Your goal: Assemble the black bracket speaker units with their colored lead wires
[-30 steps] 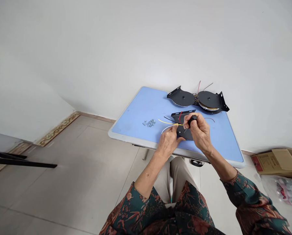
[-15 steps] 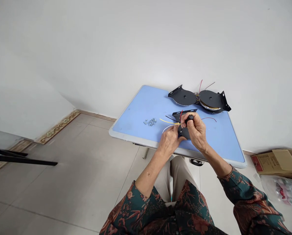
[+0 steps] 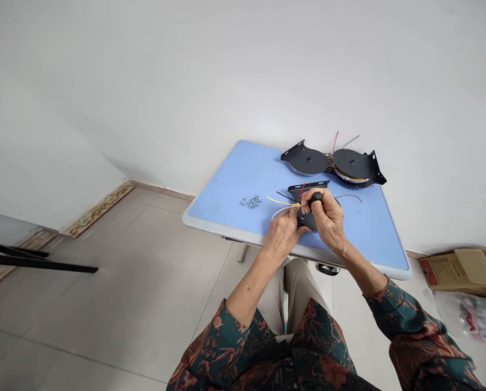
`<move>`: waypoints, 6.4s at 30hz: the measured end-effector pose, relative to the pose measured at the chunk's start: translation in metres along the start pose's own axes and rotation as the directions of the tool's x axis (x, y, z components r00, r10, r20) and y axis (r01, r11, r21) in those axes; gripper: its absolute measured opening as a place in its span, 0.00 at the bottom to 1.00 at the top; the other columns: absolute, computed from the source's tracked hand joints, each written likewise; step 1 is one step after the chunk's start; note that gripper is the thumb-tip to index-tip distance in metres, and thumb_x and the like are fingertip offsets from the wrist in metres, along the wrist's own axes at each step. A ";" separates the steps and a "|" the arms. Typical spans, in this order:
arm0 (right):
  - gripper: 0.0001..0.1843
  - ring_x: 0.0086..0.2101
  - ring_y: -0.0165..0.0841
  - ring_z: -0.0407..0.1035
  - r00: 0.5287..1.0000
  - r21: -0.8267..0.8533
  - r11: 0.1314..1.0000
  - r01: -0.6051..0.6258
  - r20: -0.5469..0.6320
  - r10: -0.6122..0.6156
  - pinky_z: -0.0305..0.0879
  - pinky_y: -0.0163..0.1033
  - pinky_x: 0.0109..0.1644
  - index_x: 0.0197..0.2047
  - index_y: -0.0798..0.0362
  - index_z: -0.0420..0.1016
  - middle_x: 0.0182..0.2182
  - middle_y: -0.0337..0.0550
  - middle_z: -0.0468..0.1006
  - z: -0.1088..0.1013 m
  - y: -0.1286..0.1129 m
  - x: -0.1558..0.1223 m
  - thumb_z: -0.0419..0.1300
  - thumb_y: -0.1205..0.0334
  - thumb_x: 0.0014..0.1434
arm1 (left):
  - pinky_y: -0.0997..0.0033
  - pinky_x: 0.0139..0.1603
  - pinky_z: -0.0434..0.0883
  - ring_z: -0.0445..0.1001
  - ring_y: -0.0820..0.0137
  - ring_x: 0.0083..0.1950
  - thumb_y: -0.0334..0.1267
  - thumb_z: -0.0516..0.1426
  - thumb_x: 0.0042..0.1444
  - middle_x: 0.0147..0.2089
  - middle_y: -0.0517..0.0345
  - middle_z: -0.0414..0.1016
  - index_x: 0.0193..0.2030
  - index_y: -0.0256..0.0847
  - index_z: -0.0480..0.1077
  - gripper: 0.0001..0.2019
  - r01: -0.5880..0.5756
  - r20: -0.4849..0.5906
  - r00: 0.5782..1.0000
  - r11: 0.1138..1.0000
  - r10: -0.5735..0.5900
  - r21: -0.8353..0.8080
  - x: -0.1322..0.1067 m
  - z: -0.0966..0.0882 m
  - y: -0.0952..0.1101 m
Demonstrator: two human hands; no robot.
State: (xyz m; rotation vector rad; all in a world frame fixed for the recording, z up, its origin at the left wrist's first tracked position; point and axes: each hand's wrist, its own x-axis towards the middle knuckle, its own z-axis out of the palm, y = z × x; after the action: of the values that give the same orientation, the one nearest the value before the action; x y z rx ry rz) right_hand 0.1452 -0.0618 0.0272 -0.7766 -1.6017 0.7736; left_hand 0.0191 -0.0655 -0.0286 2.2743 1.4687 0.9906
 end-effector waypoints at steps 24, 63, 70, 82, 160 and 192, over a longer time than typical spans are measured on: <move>0.16 0.30 0.36 0.70 0.995 -0.946 0.310 0.099 0.099 -0.016 0.51 0.39 0.32 0.35 0.53 0.79 0.27 0.46 0.79 -0.032 -0.057 0.014 0.57 0.52 0.68 | 0.57 0.54 0.77 0.79 0.55 0.55 0.40 0.70 0.53 0.51 0.47 0.81 0.60 0.42 0.67 0.29 -0.042 -0.025 0.999 0.999 0.041 -0.033 0.000 0.003 -0.002; 0.10 0.35 0.36 0.73 0.962 -0.918 0.383 0.105 0.191 0.194 0.50 0.38 0.34 0.47 0.51 0.76 0.38 0.45 0.82 -0.032 -0.076 0.038 0.56 0.58 0.68 | 0.69 0.47 0.73 0.81 0.65 0.43 0.35 0.57 0.62 0.36 0.57 0.84 0.32 0.40 0.80 0.12 0.058 0.046 0.998 0.814 -0.039 -0.578 0.026 -0.006 0.001; 0.09 0.33 0.37 0.72 0.963 -0.962 0.262 0.071 0.134 0.232 0.45 0.40 0.32 0.41 0.52 0.76 0.34 0.47 0.82 -0.033 -0.078 0.036 0.55 0.61 0.67 | 0.68 0.50 0.73 0.80 0.65 0.43 0.34 0.61 0.57 0.38 0.57 0.84 0.34 0.40 0.80 0.05 0.109 0.066 0.994 0.809 -0.086 -0.578 0.024 -0.008 0.002; 0.07 0.30 0.35 0.71 0.970 -0.878 0.473 0.073 0.173 0.173 0.49 0.37 0.33 0.40 0.52 0.75 0.29 0.42 0.80 -0.034 -0.063 0.035 0.56 0.63 0.64 | 0.70 0.48 0.72 0.79 0.66 0.41 0.32 0.59 0.58 0.35 0.58 0.83 0.31 0.39 0.79 0.07 0.121 0.086 0.993 0.788 -0.086 -0.603 0.024 -0.008 -0.001; 0.09 0.34 0.40 0.71 0.890 -0.946 0.224 -0.233 -0.114 0.442 0.50 0.39 0.31 0.34 0.48 0.80 0.29 0.47 0.79 -0.133 0.040 0.035 0.60 0.57 0.62 | 0.50 0.60 0.79 0.74 0.52 0.65 0.32 0.55 0.67 0.58 0.47 0.80 0.59 0.38 0.75 0.16 -0.270 -0.207 0.923 0.930 0.324 0.250 -0.040 0.018 0.021; 0.13 0.25 0.36 0.63 0.920 -0.922 0.321 -0.216 -0.082 0.384 0.51 0.39 0.32 0.27 0.48 0.70 0.22 0.43 0.73 -0.144 0.058 0.026 0.58 0.52 0.60 | 0.63 0.43 0.71 0.71 0.61 0.45 0.32 0.60 0.64 0.41 0.52 0.77 0.47 0.42 0.79 0.08 0.090 -0.142 0.989 0.928 -0.041 0.361 0.000 -0.071 -0.080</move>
State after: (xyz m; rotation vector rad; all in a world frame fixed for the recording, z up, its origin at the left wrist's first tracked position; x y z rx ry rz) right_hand 0.2884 0.0028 0.0151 -1.9420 -2.0384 0.0568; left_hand -0.0838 -0.0397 -0.0202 2.4236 1.9143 0.9264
